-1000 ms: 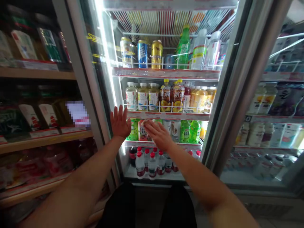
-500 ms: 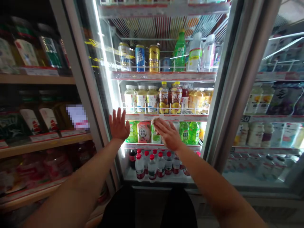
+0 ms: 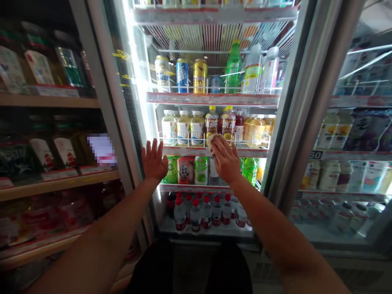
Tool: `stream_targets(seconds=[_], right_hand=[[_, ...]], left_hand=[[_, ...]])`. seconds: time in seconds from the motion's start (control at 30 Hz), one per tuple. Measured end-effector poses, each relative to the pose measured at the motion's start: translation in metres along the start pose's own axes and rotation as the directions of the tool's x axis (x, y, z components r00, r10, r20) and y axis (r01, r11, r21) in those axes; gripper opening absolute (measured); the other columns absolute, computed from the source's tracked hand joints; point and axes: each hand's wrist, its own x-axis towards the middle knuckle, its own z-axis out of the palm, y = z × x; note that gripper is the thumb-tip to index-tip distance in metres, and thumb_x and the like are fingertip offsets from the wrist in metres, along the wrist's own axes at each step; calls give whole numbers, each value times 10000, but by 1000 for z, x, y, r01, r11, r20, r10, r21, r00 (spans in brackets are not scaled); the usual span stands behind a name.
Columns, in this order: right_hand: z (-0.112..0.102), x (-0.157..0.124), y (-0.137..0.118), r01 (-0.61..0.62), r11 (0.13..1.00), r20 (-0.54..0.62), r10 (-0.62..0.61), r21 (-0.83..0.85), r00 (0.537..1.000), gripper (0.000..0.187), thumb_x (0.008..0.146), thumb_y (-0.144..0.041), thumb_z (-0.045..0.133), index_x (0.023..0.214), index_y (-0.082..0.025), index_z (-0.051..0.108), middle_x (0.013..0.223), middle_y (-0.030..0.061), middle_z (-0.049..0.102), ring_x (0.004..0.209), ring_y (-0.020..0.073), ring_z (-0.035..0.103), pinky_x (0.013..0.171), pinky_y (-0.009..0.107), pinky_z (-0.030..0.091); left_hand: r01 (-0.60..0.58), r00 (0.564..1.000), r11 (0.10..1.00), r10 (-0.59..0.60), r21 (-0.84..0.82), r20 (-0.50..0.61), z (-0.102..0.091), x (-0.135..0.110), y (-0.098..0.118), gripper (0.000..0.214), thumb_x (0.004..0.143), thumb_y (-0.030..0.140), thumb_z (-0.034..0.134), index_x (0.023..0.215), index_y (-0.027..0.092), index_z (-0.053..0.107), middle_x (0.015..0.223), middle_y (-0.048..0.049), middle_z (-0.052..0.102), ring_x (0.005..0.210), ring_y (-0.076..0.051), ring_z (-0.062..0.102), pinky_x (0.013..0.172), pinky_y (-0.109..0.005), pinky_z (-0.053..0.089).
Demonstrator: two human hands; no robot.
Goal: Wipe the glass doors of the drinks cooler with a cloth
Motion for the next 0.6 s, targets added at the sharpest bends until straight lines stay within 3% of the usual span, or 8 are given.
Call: stream_targets(seconds=[0.1, 0.23, 0.3, 0.37, 0.43, 0.5, 0.57, 0.6], right_hand=[[1, 3, -5, -42, 999, -42, 41, -16, 998, 558, 990, -155, 460, 1540, -231, 412, 1543, 69, 494, 1487, 251, 381, 1217, 481, 305], [2, -7, -15, 228, 973, 140, -229, 24, 963, 530, 1002, -165, 468, 1528, -221, 428, 1538, 24, 505, 1482, 221, 387, 1262, 431, 223], [1, 0, -9, 275, 961, 171, -277, 34, 946, 533, 1010, -180, 467, 1536, -246, 412, 1541, 8, 502, 1478, 206, 390, 1279, 436, 174], [0, 20, 3, 186, 982, 118, -187, 19, 975, 534, 1010, -201, 466, 1537, -263, 411, 1547, 21, 495, 1483, 217, 381, 1274, 473, 181], [1, 45, 16, 10, 1000, -11, -10, 4, 1000, 528, 1000, -206, 459, 1525, -264, 436, 1549, 46, 491, 1484, 253, 376, 1250, 523, 233], [3, 65, 23, -150, 989, -155, 150, 14, 976, 540, 984, -192, 439, 1521, -252, 450, 1546, 65, 487, 1480, 292, 376, 1224, 559, 281], [6, 74, 21, -175, 984, -193, 178, 30, 965, 574, 973, -184, 424, 1545, -241, 412, 1558, 73, 464, 1490, 311, 356, 1215, 567, 304], [7, 74, 18, -119, 992, -152, 123, 31, 981, 593, 973, -183, 424, 1561, -245, 380, 1566, 68, 456, 1498, 306, 342, 1218, 558, 307]], left_hand=[[-2, 1000, 1000, 2, -8, 4, 0, 0, 0, 601, 987, 344, 395, 1568, 191, 373, 1632, -86, 308, 1556, -254, 84, 1278, -507, 40], [-23, 1000, 1000, 23, 11, -15, 1, 0, -1, 595, 987, 334, 396, 1561, 177, 385, 1626, -98, 318, 1556, -253, 88, 1277, -503, 46], [-23, 1000, 999, 24, 23, -16, 0, 0, 0, 593, 985, 331, 400, 1559, 182, 390, 1625, -93, 322, 1556, -249, 90, 1277, -500, 56], [-16, 1000, 1000, 16, 23, -13, 0, 0, 0, 590, 985, 333, 401, 1558, 195, 391, 1627, -80, 322, 1556, -243, 92, 1277, -495, 59], [-16, 1000, 1000, 16, 24, -17, 0, 0, 0, 582, 990, 338, 398, 1556, 199, 397, 1625, -75, 326, 1556, -237, 96, 1278, -486, 61], [-21, 999, 999, 22, 28, -25, 0, -1, 0, 579, 994, 342, 394, 1553, 191, 401, 1622, -81, 334, 1555, -236, 100, 1279, -480, 60], [-28, 999, 999, 29, 34, -27, 0, -1, 0, 582, 994, 344, 394, 1552, 181, 402, 1620, -88, 336, 1554, -238, 100, 1279, -480, 60], [-30, 999, 999, 31, 36, -28, 1, -1, 0, 584, 993, 344, 393, 1553, 177, 401, 1621, -89, 333, 1554, -240, 100, 1278, -481, 61]])
